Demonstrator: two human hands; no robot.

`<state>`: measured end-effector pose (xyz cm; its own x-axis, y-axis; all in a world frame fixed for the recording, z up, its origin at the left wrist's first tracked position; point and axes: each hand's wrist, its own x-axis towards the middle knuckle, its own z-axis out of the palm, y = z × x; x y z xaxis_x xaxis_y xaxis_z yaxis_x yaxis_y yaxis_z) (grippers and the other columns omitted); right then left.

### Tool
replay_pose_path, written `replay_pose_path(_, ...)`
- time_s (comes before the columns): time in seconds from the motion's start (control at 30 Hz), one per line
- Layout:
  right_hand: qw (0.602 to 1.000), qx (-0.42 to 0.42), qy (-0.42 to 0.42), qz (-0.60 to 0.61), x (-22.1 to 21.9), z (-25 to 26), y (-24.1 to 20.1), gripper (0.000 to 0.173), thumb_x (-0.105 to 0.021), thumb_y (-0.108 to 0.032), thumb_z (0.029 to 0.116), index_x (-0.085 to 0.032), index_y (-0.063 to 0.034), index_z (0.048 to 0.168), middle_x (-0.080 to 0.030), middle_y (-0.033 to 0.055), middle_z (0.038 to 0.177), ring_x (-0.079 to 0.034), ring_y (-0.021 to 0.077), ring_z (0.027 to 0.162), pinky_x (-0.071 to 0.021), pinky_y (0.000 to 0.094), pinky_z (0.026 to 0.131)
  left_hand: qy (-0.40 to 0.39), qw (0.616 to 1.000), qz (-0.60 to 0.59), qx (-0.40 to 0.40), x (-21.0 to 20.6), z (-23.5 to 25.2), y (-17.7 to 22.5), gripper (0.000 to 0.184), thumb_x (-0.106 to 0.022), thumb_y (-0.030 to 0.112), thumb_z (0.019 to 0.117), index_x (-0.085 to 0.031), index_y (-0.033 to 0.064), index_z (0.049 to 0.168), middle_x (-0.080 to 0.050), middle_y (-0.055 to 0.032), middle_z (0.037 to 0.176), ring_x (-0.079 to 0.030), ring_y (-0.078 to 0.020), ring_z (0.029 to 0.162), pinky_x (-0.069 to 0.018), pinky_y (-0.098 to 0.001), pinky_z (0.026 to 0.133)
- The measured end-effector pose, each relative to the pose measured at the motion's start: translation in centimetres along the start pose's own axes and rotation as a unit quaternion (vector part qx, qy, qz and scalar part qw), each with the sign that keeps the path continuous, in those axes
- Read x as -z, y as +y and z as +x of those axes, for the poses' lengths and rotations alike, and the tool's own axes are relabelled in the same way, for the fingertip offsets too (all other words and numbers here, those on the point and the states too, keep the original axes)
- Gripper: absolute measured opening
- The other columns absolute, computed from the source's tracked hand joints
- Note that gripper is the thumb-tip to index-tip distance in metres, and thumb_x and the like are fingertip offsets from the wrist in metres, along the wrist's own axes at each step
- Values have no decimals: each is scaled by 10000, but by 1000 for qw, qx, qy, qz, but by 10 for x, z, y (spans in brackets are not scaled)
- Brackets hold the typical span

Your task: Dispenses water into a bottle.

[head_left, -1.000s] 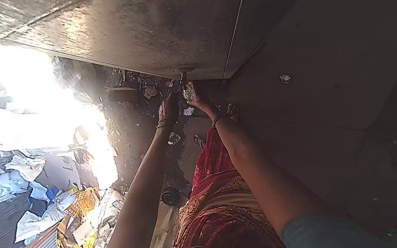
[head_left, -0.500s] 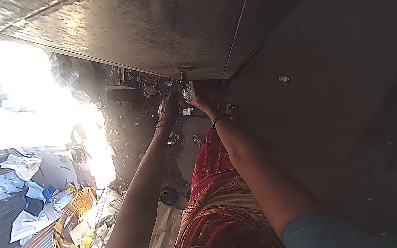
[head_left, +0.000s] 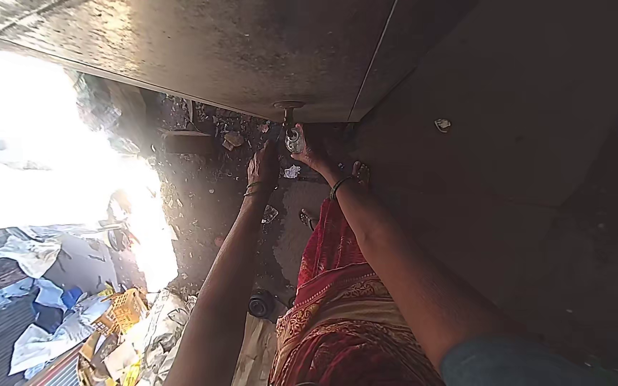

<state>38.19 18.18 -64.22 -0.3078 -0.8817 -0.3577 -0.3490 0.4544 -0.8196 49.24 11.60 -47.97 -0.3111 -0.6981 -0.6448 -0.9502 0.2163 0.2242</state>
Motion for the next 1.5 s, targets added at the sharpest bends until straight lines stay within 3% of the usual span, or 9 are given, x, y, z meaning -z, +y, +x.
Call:
replay_pose_path(0.37, 999, 30, 10, 14, 0, 1, 2, 953, -907, -134, 697, -415, 41, 1494, -516, 277, 1453, -521, 409, 1344, -429, 512, 1125, -7, 1000, 11, 15, 1, 0, 2, 355, -376, 295, 1121, -590, 96, 1323, -720, -159, 1012, -691, -365, 1006, -515, -602, 912)
replay_pose_path(0.6, 1000, 5, -5, -4, -1, 5, 4, 978, -922, -151, 686, -409, -15, 1508, -509, 268, 1439, -545, 414, 1304, -471, 525, 1079, -6, 999, 34, 16, 1, 1, 4, 352, -391, 311, 1117, -597, 71, 1273, -722, -158, 996, -702, -356, 992, -523, -587, 906)
replay_pose_path(0.9, 1000, 22, 2, 14, 1, 3, 0, 975, -919, -125, 684, -411, 14, 1505, -529, 272, 1433, -536, 408, 1325, -442, 520, 1114, -4, 1000, 12, 12, 1, -1, 3, 350, -387, 280, 1117, -585, 76, 1321, -716, -180, 1045, -696, -372, 1007, -521, -598, 917)
replay_pose_path(1.5, 1000, 8, -13, -26, 1, 3, 0, 998, -924, -168, 684, -394, -3, 1514, -514, 266, 1451, -532, 421, 1321, -449, 543, 1088, 8, 1000, 6, 22, -1, -5, 7, 379, -368, 297, 1122, -573, 80, 1354, -709, -189, 1089, -683, -379, 1052, -506, -603, 941)
